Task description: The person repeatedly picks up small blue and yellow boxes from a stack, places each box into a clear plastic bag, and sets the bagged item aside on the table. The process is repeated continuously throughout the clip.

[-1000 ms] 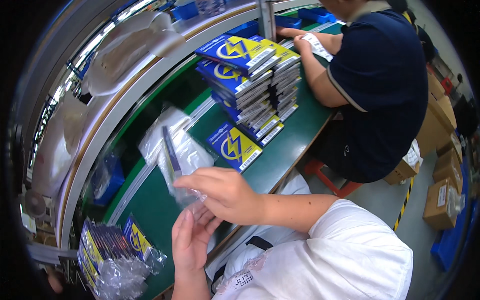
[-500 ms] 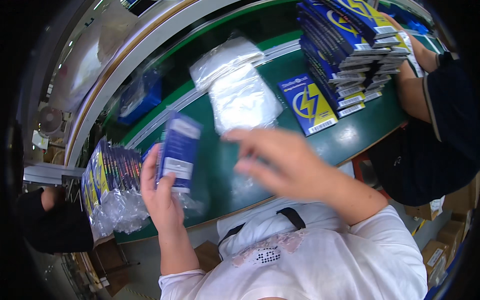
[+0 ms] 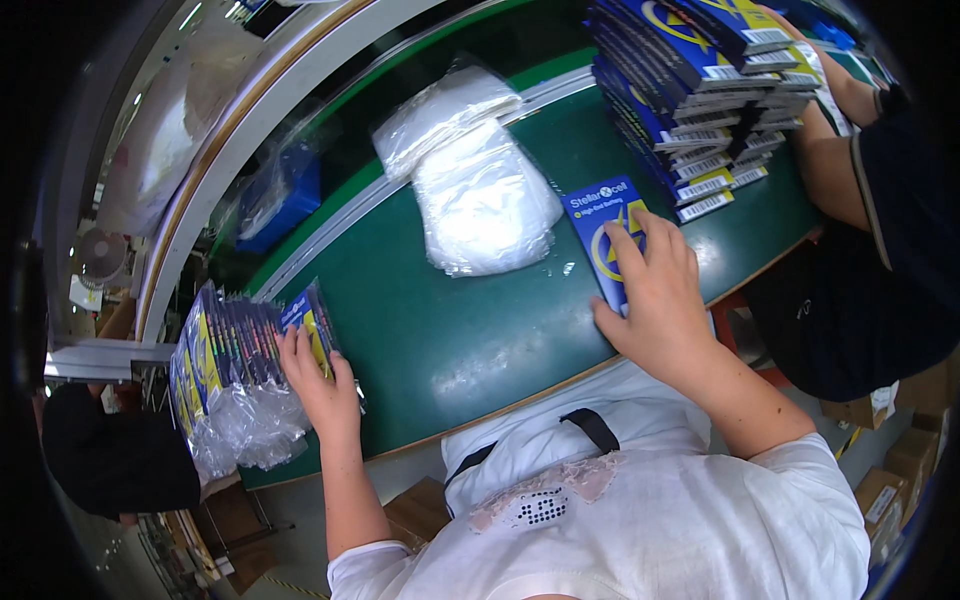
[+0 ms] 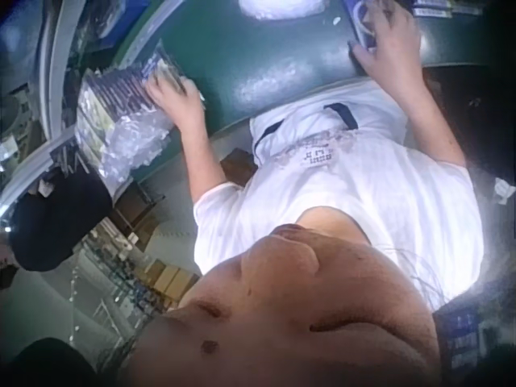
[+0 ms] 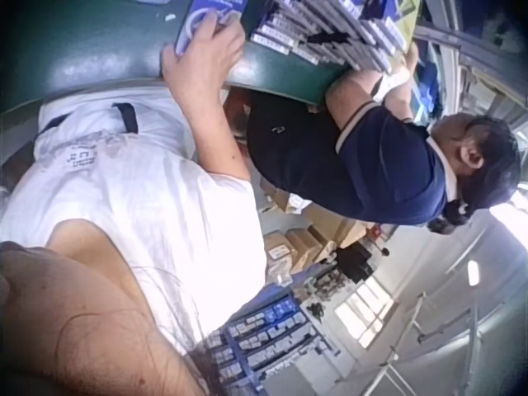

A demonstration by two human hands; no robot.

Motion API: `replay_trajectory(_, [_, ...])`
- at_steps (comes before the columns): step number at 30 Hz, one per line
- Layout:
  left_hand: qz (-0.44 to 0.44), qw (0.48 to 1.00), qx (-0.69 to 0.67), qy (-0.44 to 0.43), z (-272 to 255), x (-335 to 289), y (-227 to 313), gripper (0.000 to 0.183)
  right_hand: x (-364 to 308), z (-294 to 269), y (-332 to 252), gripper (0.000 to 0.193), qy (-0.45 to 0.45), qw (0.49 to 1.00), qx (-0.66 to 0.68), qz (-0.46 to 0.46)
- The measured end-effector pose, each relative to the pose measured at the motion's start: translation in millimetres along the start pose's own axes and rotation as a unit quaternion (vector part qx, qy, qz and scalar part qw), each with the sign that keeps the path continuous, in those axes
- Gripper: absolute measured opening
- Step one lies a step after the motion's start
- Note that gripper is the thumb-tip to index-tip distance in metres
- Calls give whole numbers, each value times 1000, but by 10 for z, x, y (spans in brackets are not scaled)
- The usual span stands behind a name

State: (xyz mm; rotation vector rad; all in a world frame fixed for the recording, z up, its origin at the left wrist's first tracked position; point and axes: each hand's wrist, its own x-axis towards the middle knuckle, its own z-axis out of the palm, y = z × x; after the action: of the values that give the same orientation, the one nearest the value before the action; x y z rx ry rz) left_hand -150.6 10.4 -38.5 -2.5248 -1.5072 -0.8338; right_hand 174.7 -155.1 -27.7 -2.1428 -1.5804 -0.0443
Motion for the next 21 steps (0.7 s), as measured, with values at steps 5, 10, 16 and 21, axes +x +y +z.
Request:
replay_trajectory(5, [129,985,-109,-38,0,268,820,35,139,150,9,73,45,997,-39,53])
replay_trajectory(10, [289,947,-107,-94,185,587,1266,29,270,45,98,65,43,993,77,79])
replay_trajectory(16, [207,955,-189,-100,280,694,1376,26,196,-177,73,54,-77,697,684,204])
replay_trajectory(21, [141,944,-293,-50,332,634,1387,21,266,-41,-11,39,-233,482,822,194])
